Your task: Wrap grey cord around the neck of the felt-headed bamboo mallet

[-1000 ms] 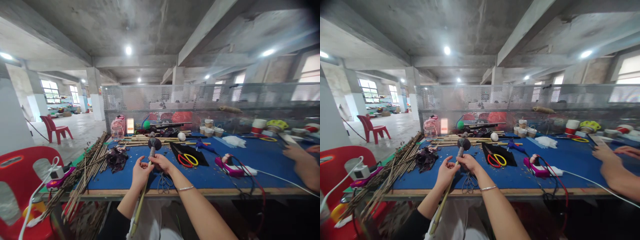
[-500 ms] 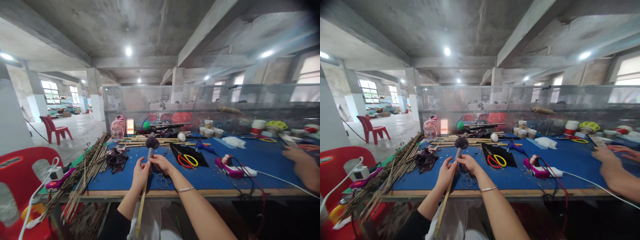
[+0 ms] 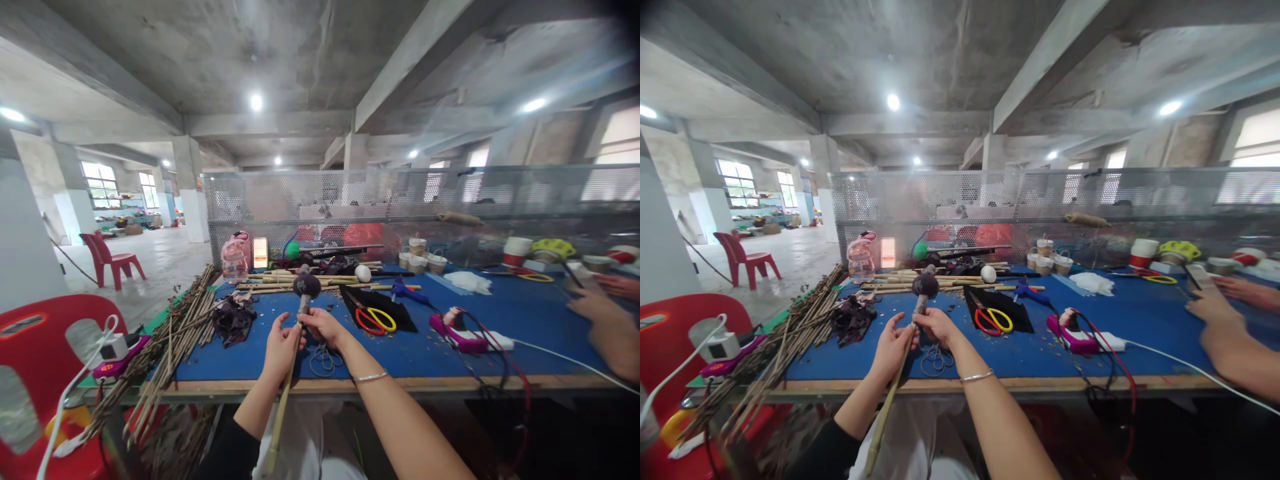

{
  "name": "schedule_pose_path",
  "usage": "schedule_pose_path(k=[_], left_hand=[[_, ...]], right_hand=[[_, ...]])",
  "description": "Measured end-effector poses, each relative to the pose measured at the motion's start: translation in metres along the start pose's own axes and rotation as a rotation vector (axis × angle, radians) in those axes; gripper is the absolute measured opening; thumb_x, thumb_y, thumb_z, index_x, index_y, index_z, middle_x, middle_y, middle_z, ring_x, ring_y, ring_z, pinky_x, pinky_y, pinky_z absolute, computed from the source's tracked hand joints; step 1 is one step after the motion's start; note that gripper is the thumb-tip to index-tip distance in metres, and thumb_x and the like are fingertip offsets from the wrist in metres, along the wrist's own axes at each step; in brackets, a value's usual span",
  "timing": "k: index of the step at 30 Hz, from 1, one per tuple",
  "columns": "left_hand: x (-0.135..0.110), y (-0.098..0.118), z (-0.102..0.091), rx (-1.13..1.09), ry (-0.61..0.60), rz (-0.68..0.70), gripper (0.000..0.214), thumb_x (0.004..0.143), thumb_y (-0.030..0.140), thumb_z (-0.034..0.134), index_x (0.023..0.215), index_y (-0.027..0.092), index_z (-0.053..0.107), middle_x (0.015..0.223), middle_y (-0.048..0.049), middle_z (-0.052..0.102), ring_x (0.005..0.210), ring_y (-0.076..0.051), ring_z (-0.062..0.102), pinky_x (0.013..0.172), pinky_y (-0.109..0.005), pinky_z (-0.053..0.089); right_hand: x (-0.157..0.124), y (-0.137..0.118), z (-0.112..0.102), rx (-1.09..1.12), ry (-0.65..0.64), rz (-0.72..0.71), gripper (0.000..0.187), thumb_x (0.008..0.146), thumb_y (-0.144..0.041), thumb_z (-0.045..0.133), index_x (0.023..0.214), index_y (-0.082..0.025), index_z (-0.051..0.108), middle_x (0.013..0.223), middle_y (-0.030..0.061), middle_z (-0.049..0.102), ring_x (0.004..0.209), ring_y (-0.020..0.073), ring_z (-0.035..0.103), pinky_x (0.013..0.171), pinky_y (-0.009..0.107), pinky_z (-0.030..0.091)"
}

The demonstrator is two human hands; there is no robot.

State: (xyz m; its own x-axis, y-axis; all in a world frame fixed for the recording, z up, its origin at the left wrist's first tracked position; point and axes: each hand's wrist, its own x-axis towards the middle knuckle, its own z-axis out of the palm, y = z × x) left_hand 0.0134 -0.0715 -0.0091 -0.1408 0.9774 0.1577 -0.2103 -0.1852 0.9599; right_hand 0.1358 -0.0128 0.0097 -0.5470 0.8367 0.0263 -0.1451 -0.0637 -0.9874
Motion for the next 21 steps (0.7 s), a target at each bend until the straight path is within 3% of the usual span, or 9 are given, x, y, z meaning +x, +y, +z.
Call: schedule_pose_path(k=[8,16,21], left_hand=[[0.0050,-0.0086,-0.0036,0.053,0.062,0.115,0.068,0.062,0.032,0.069,0.118,0.013,0.036,0.058,0.0049,0.056,0.047,-0.008,0.052,0.047,-0.018,0.038],[0.0009,-0.0030,-0.0004,0.011,-0.043,0.005,0.057,0.070,0.038,0.061,0.115,0.014,0.037,0.063,0.0002,0.060,0.051,-0.011,0.057,0.047,-0.020,0.041],[0.0046,-0.0062,-0.0003,0.103,0.056,0.119,0.072,0.061,0.030,0.070,0.120,0.011,0.033,0.059,0.0058,0.053,0.048,-0.007,0.049,0.048,-0.017,0.037]], right_hand=[[0.0009,0.0014,-0.0015,-0.009,0.007,0.000,0.034,0.062,-0.041,0.069,0.070,-0.017,0.046,0.035,-0.0126,0.029,0.027,0.0015,0.016,0.032,0.020,0.004],[-0.0012,-0.0013,-0.0001,0.029,-0.015,0.018,0.037,0.060,-0.043,0.069,0.075,-0.016,0.049,0.035,-0.0131,0.029,0.028,0.0014,0.015,0.031,0.019,0.004],[0.0028,0.0029,-0.0027,0.004,0.009,0.009,0.034,0.062,-0.041,0.069,0.073,-0.015,0.049,0.037,-0.0114,0.035,0.027,0.0017,0.019,0.030,0.020,0.006]])
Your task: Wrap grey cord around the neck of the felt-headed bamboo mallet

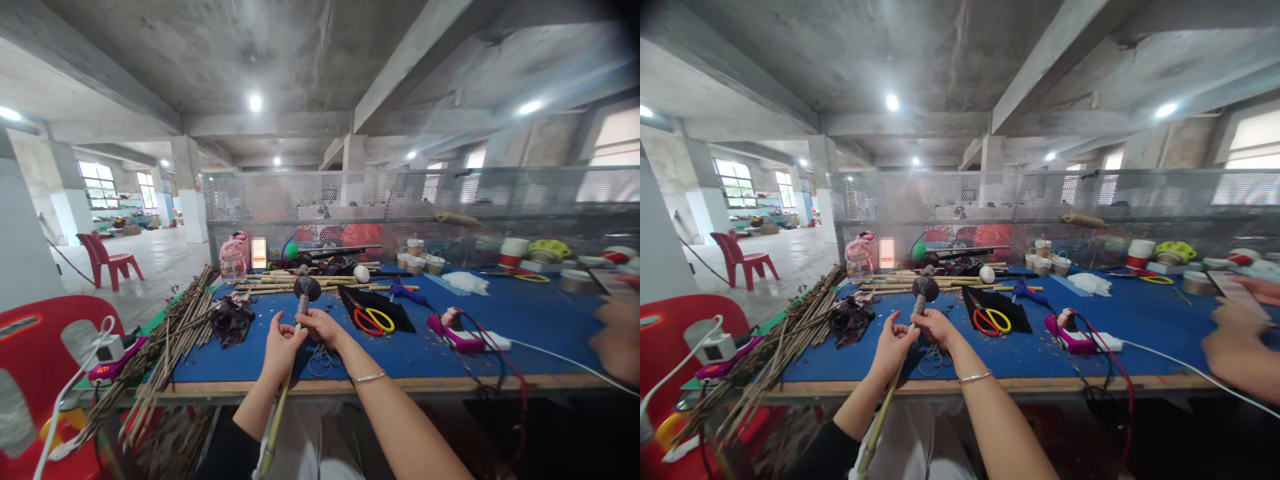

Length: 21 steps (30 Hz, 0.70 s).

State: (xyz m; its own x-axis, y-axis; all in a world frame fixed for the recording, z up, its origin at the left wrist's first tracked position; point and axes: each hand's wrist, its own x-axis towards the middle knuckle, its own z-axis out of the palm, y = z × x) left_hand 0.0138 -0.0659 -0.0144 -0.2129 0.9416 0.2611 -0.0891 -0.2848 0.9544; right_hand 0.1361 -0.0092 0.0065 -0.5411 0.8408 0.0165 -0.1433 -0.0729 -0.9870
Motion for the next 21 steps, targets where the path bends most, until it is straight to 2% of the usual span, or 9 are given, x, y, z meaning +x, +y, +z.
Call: schedule_pose_path(k=[3,7,10,15,18,21], left_hand=[[0.0008,-0.0015,-0.0014,0.048,0.041,0.017,0.078,0.058,0.027,0.072,0.123,0.010,0.032,0.060,0.0051,0.054,0.051,-0.007,0.049,0.051,-0.017,0.038],[-0.0006,-0.0001,-0.0031,0.035,0.049,-0.016,0.076,0.061,0.033,0.070,0.124,0.011,0.032,0.059,0.0037,0.056,0.048,-0.008,0.050,0.048,-0.018,0.037],[-0.0026,0.0024,-0.0029,-0.062,0.009,-0.075,0.075,0.066,0.038,0.065,0.126,0.011,0.029,0.059,0.0012,0.059,0.048,-0.010,0.053,0.047,-0.020,0.039],[-0.0027,0.0039,-0.0018,-0.121,-0.061,-0.142,0.072,0.068,0.044,0.061,0.125,0.013,0.029,0.065,-0.0025,0.062,0.049,-0.011,0.056,0.046,-0.021,0.040],[-0.0006,0.0015,-0.0018,-0.063,-0.006,-0.089,0.077,0.067,0.042,0.064,0.127,0.013,0.027,0.062,0.0011,0.059,0.048,-0.010,0.054,0.046,-0.019,0.038],[0.0010,-0.0014,-0.0023,-0.017,0.030,-0.029,0.087,0.059,0.033,0.072,0.129,0.011,0.026,0.059,0.0040,0.057,0.049,-0.008,0.052,0.049,-0.018,0.039]], right_hand=[[0.0007,0.0014,-0.0011,-0.017,0.007,0.002,0.034,0.063,-0.041,0.068,0.073,-0.016,0.049,0.035,-0.0118,0.033,0.026,0.0020,0.019,0.030,0.020,0.006],[-0.0007,0.0008,-0.0007,-0.012,-0.030,-0.013,0.033,0.063,-0.041,0.068,0.072,-0.016,0.048,0.035,-0.0127,0.030,0.027,0.0017,0.017,0.030,0.019,0.006],[-0.0011,-0.0001,0.0002,-0.011,-0.042,-0.003,0.034,0.063,-0.042,0.067,0.072,-0.017,0.047,0.035,-0.0127,0.030,0.027,0.0017,0.016,0.030,0.019,0.006],[-0.0001,0.0004,0.0006,-0.030,-0.023,0.005,0.037,0.062,-0.044,0.068,0.073,-0.016,0.047,0.039,-0.0098,0.041,0.026,0.0010,0.020,0.030,0.018,0.006],[0.0005,0.0012,-0.0001,-0.020,-0.001,-0.015,0.036,0.062,-0.043,0.068,0.073,-0.017,0.047,0.036,-0.0120,0.034,0.026,0.0015,0.017,0.030,0.018,0.006],[-0.0003,0.0002,0.0002,-0.026,0.014,-0.011,0.034,0.062,-0.042,0.068,0.073,-0.017,0.047,0.034,-0.0131,0.029,0.026,0.0020,0.016,0.030,0.019,0.005]])
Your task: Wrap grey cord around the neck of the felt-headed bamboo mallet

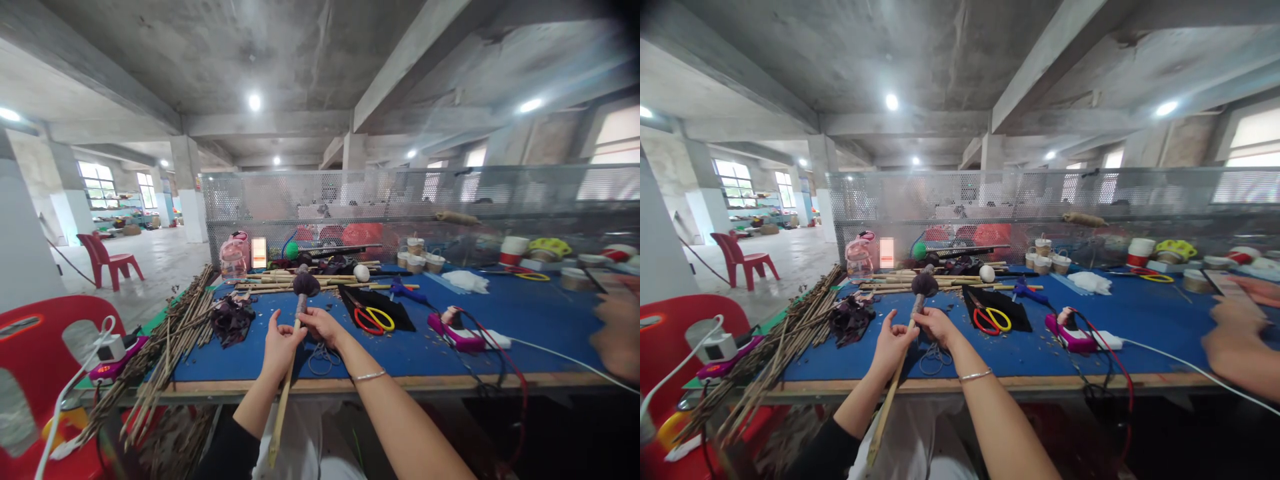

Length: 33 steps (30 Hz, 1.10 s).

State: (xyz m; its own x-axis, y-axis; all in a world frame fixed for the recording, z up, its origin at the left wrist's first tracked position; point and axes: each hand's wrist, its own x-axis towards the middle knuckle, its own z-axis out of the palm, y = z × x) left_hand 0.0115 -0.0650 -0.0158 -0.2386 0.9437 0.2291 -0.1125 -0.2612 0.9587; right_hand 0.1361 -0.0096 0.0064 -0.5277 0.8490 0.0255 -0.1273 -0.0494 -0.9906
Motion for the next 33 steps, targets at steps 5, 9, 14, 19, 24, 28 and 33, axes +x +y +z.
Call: schedule_pose_path(k=[5,9,14,19,24,28,33], left_hand=[[-0.002,0.002,-0.001,-0.054,-0.042,-0.029,0.085,0.061,0.035,0.070,0.129,0.010,0.026,0.054,0.0043,0.057,0.044,-0.009,0.050,0.046,-0.019,0.039],[-0.004,0.007,0.000,-0.107,-0.079,-0.113,0.080,0.065,0.040,0.067,0.129,0.011,0.026,0.061,-0.0010,0.062,0.048,-0.011,0.057,0.047,-0.020,0.042],[-0.003,0.004,0.001,-0.013,-0.096,-0.080,0.054,0.070,0.039,0.062,0.113,0.012,0.046,0.063,-0.0016,0.061,0.050,-0.010,0.056,0.047,-0.019,0.041],[0.000,-0.003,-0.001,0.060,-0.024,0.027,0.061,0.058,0.031,0.073,0.110,0.011,0.047,0.057,0.0039,0.056,0.049,-0.008,0.051,0.049,-0.018,0.038],[-0.001,0.001,-0.002,-0.013,-0.074,-0.026,0.067,0.064,0.039,0.067,0.118,0.011,0.038,0.051,0.0038,0.056,0.045,-0.010,0.052,0.045,-0.019,0.037],[-0.003,0.004,-0.001,-0.033,-0.075,-0.085,0.064,0.069,0.043,0.060,0.119,0.011,0.037,0.056,0.0008,0.059,0.047,-0.012,0.055,0.045,-0.020,0.040],[-0.002,0.001,0.000,0.035,-0.021,0.034,0.061,0.061,0.031,0.070,0.113,0.011,0.044,0.059,0.0033,0.056,0.050,-0.008,0.052,0.050,-0.018,0.039]], right_hand=[[-0.003,-0.005,0.003,0.029,-0.015,0.036,0.036,0.061,-0.043,0.068,0.074,-0.017,0.047,0.034,-0.0136,0.027,0.028,0.0017,0.014,0.032,0.019,0.003],[-0.004,-0.005,0.003,0.026,-0.043,0.037,0.036,0.062,-0.044,0.067,0.074,-0.017,0.047,0.034,-0.0130,0.029,0.028,0.0018,0.014,0.032,0.020,0.004],[-0.001,-0.001,0.001,0.002,-0.022,0.023,0.036,0.063,-0.044,0.067,0.071,-0.018,0.045,0.035,-0.0119,0.033,0.027,0.0023,0.018,0.031,0.019,0.006],[-0.001,-0.001,0.002,-0.001,-0.003,0.001,0.035,0.061,-0.042,0.068,0.069,-0.017,0.045,0.035,-0.0123,0.031,0.027,0.0020,0.018,0.031,0.020,0.006],[-0.004,-0.005,0.003,0.015,-0.020,0.025,0.036,0.062,-0.044,0.067,0.071,-0.018,0.044,0.036,-0.0132,0.028,0.028,0.0019,0.015,0.032,0.019,0.004],[-0.003,-0.004,0.003,-0.004,-0.013,0.012,0.038,0.061,-0.046,0.067,0.069,-0.019,0.042,0.036,-0.0133,0.028,0.028,0.0018,0.016,0.032,0.019,0.005],[0.000,0.002,0.001,-0.010,0.008,0.003,0.038,0.061,-0.044,0.068,0.071,-0.018,0.042,0.036,-0.0129,0.031,0.028,0.0016,0.017,0.032,0.020,0.005]])
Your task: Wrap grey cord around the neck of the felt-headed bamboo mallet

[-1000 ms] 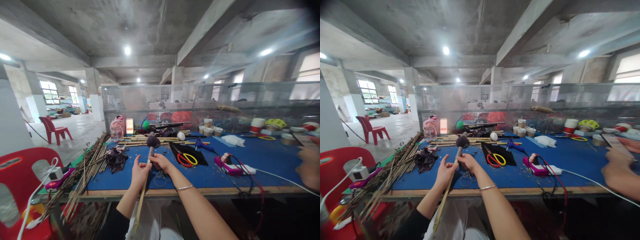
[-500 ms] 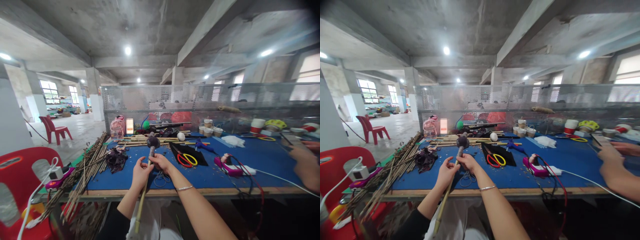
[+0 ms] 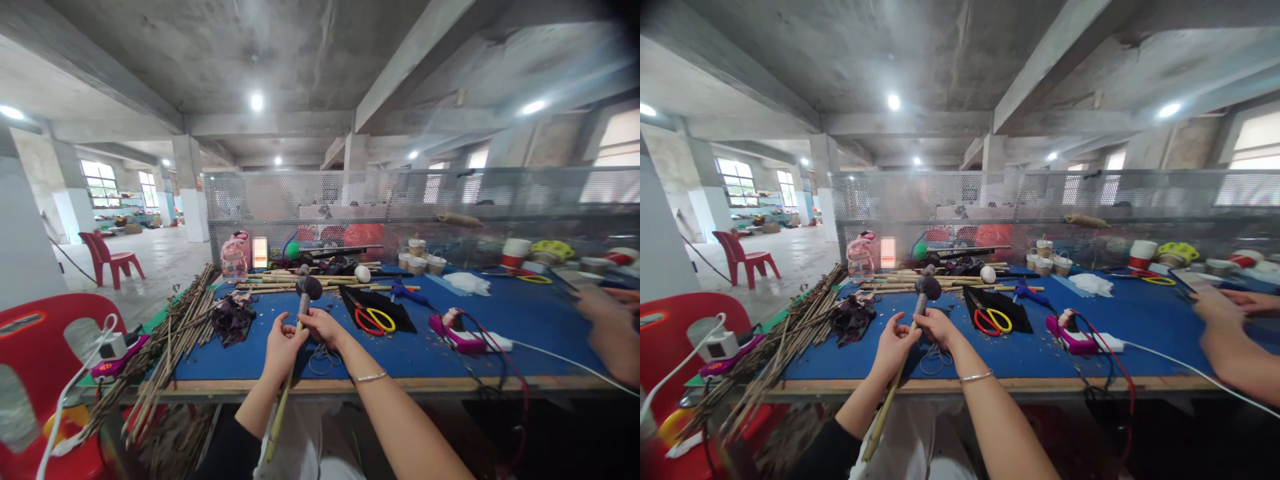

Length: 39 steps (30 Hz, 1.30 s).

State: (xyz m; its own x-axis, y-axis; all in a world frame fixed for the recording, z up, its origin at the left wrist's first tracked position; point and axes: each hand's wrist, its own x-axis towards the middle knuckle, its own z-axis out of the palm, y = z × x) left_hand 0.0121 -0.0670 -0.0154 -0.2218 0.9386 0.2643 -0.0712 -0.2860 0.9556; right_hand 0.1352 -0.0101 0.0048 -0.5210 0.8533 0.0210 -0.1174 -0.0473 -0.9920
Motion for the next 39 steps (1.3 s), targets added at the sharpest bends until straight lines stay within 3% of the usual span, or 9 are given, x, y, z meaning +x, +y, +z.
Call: schedule_pose_path(k=[3,14,18,22,26,30,33,36,39], left_hand=[[0.001,-0.003,-0.001,0.021,0.009,0.000,0.063,0.058,0.026,0.072,0.112,0.011,0.045,0.060,0.0027,0.058,0.050,-0.008,0.052,0.050,-0.019,0.039],[0.000,0.002,0.001,-0.075,-0.067,-0.128,0.056,0.072,0.038,0.060,0.116,0.012,0.039,0.065,-0.0031,0.063,0.051,-0.012,0.058,0.048,-0.021,0.043],[0.003,-0.004,0.001,-0.034,-0.017,-0.011,0.058,0.062,0.033,0.070,0.111,0.013,0.045,0.059,0.0035,0.055,0.050,-0.008,0.053,0.049,-0.018,0.039],[0.003,-0.006,0.000,-0.030,0.028,-0.012,0.071,0.054,0.024,0.075,0.117,0.013,0.042,0.060,0.0050,0.055,0.049,-0.007,0.051,0.050,-0.018,0.039],[0.001,-0.003,-0.001,-0.029,0.011,-0.022,0.072,0.061,0.029,0.071,0.122,0.011,0.037,0.057,0.0033,0.057,0.048,-0.009,0.053,0.048,-0.018,0.039],[-0.001,0.002,0.000,-0.126,-0.048,-0.121,0.074,0.067,0.038,0.064,0.127,0.012,0.028,0.057,0.0008,0.060,0.047,-0.011,0.056,0.046,-0.020,0.041],[-0.001,0.002,0.001,-0.112,-0.079,-0.173,0.067,0.070,0.042,0.061,0.123,0.013,0.034,0.062,-0.0025,0.062,0.046,-0.012,0.056,0.044,-0.021,0.041],[0.001,-0.001,0.001,-0.032,-0.054,-0.095,0.058,0.068,0.041,0.063,0.115,0.012,0.043,0.059,-0.0004,0.060,0.048,-0.011,0.055,0.045,-0.020,0.040],[0.003,-0.005,-0.001,0.009,-0.004,-0.006,0.063,0.059,0.033,0.072,0.113,0.012,0.046,0.058,0.0026,0.058,0.051,-0.009,0.054,0.051,-0.019,0.040]], right_hand=[[0.001,0.001,-0.001,-0.003,-0.011,0.002,0.037,0.062,-0.044,0.067,0.072,-0.018,0.043,0.035,-0.0133,0.029,0.027,0.0019,0.016,0.032,0.020,0.005],[-0.001,-0.003,0.002,-0.015,0.002,-0.004,0.037,0.061,-0.045,0.067,0.071,-0.017,0.045,0.037,-0.0117,0.034,0.027,0.0015,0.017,0.031,0.020,0.005],[0.000,0.000,0.000,-0.013,0.015,0.000,0.037,0.061,-0.043,0.068,0.071,-0.018,0.044,0.037,-0.0124,0.032,0.027,0.0015,0.018,0.032,0.019,0.006],[0.001,0.001,-0.001,-0.010,0.014,-0.017,0.036,0.062,-0.043,0.068,0.073,-0.018,0.044,0.036,-0.0131,0.030,0.027,0.0017,0.017,0.032,0.019,0.005],[-0.001,-0.002,0.000,0.011,-0.002,-0.007,0.036,0.062,-0.044,0.068,0.071,-0.018,0.044,0.036,-0.0132,0.028,0.028,0.0019,0.016,0.031,0.020,0.005],[-0.002,-0.004,0.002,0.004,-0.010,-0.002,0.037,0.062,-0.046,0.066,0.072,-0.018,0.045,0.036,-0.0127,0.031,0.028,0.0018,0.016,0.032,0.019,0.005],[-0.002,-0.003,0.002,-0.007,-0.010,0.009,0.038,0.061,-0.047,0.066,0.072,-0.017,0.046,0.036,-0.0124,0.032,0.028,0.0018,0.017,0.032,0.019,0.005],[-0.001,-0.002,0.002,-0.014,0.009,0.001,0.037,0.060,-0.045,0.067,0.071,-0.017,0.046,0.036,-0.0124,0.032,0.028,0.0017,0.018,0.032,0.019,0.005],[-0.001,-0.002,0.002,-0.013,0.017,-0.003,0.036,0.060,-0.043,0.068,0.073,-0.017,0.047,0.036,-0.0123,0.032,0.027,0.0019,0.018,0.032,0.020,0.006]])
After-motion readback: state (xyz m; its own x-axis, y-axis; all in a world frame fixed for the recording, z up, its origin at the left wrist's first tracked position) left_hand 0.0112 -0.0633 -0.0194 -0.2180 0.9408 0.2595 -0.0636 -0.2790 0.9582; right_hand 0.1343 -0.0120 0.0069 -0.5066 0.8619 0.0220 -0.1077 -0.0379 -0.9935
